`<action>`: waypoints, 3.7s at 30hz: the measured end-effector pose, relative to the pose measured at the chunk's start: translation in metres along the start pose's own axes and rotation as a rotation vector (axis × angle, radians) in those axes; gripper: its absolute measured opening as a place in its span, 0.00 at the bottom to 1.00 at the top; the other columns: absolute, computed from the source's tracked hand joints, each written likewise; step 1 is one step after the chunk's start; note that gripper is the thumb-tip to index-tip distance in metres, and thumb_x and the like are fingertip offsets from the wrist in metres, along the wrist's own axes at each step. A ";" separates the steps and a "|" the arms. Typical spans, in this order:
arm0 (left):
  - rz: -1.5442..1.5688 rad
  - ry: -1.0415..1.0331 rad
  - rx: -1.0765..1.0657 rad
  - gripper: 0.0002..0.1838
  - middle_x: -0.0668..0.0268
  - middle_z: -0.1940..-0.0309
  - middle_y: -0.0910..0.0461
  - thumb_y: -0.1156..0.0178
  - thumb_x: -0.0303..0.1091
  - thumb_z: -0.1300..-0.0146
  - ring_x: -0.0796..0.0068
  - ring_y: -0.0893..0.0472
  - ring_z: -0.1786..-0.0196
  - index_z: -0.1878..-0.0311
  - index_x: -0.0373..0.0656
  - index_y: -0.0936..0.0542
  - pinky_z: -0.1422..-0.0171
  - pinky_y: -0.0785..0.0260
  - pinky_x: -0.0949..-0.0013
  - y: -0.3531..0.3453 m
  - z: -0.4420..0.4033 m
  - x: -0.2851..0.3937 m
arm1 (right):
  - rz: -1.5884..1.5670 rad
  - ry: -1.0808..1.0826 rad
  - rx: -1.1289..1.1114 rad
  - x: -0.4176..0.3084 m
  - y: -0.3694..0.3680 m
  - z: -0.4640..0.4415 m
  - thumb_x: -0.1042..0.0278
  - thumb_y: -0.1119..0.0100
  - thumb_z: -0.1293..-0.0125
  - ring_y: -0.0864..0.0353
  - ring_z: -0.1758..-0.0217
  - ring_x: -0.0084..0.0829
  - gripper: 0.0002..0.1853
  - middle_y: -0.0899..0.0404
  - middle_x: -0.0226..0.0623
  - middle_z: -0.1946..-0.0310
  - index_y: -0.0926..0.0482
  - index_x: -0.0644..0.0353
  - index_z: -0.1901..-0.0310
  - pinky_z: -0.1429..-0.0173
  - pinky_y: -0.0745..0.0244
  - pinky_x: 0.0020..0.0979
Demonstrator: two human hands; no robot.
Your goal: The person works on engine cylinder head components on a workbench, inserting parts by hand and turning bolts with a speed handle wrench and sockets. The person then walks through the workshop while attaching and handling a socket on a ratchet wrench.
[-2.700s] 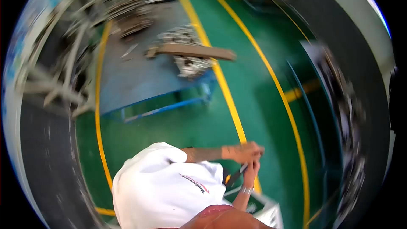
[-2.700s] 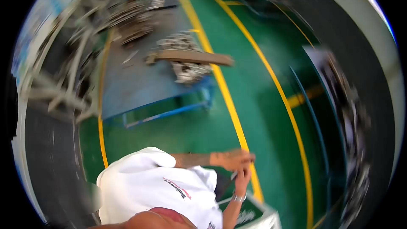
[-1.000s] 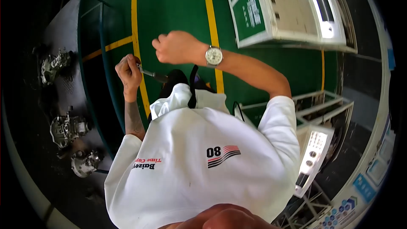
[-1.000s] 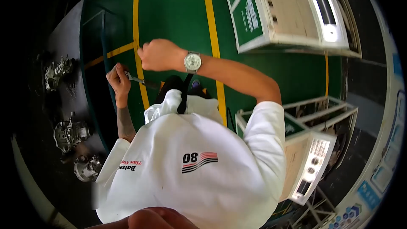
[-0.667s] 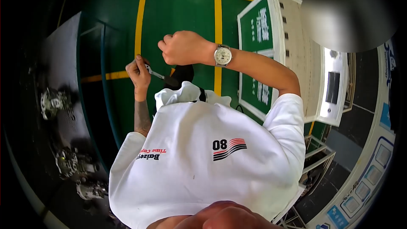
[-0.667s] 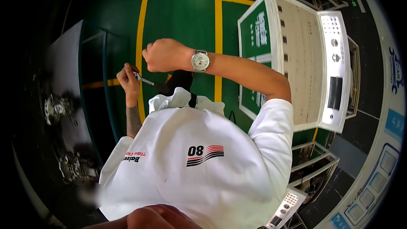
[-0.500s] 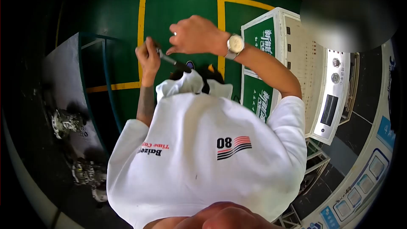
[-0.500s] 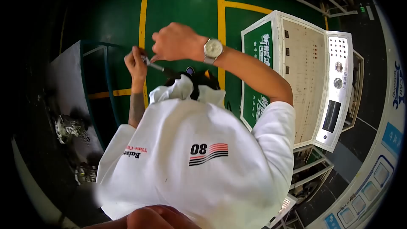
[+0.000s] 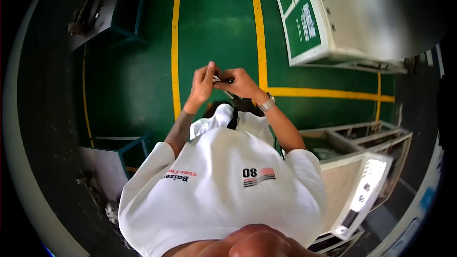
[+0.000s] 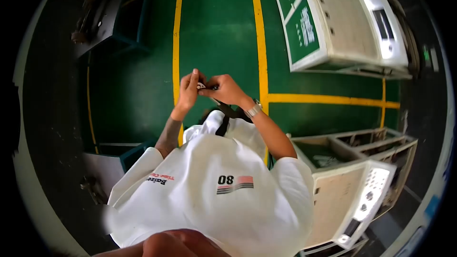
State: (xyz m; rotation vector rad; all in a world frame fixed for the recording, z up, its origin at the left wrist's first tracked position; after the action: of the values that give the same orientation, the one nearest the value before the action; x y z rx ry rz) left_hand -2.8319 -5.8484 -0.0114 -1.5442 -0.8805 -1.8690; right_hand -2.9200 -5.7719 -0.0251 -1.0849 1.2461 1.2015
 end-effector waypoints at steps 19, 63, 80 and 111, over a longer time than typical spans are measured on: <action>-0.223 -0.261 -0.180 0.13 0.51 0.71 0.22 0.50 0.39 0.30 0.53 0.22 0.67 0.58 0.36 0.25 0.59 0.31 0.57 0.165 -1.023 0.161 | -0.346 -0.225 -0.007 -0.001 0.453 -0.944 0.50 0.41 0.31 0.35 0.85 0.13 0.19 0.28 0.22 0.82 0.18 0.61 0.63 0.83 0.45 0.20; -0.004 -0.209 -0.299 0.11 0.57 0.74 0.27 0.52 0.33 0.37 0.67 0.25 0.68 0.58 0.37 0.26 0.63 0.35 0.63 0.224 -3.314 0.473 | -0.139 -0.257 -0.025 -0.097 1.723 -2.876 0.52 0.41 0.30 0.31 0.74 0.15 0.19 0.23 0.24 0.75 0.16 0.63 0.60 0.72 0.36 0.23; -0.357 -0.265 -0.101 0.09 0.58 0.74 0.23 0.47 0.32 0.40 0.60 0.25 0.69 0.59 0.41 0.22 0.57 0.34 0.62 0.231 -4.153 0.550 | -0.216 -0.275 0.212 -0.095 2.194 -3.561 0.60 0.38 0.33 0.27 0.69 0.16 0.15 0.21 0.27 0.71 0.16 0.68 0.59 0.66 0.33 0.22; -0.592 -0.434 0.127 0.07 0.53 0.74 0.23 0.47 0.33 0.38 0.49 0.25 0.68 0.61 0.42 0.26 0.64 0.35 0.51 0.386 -5.703 0.687 | -0.377 -0.506 -0.049 -0.028 2.937 -4.941 0.50 0.41 0.31 0.31 0.78 0.14 0.20 0.21 0.24 0.75 0.18 0.62 0.62 0.75 0.38 0.19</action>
State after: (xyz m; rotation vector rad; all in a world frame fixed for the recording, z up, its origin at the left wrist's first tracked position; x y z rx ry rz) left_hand -6.1929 -10.5229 0.0139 -1.7687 -1.7770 -1.8147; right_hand -6.2803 -10.4350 -0.0929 -0.9210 0.5962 1.1218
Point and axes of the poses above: each hand's wrist, its own z-axis away from the middle knuckle, its own y-axis out of the back of the hand, x = y × z, the point moved 9 cm from there along -z, towards the middle knuckle
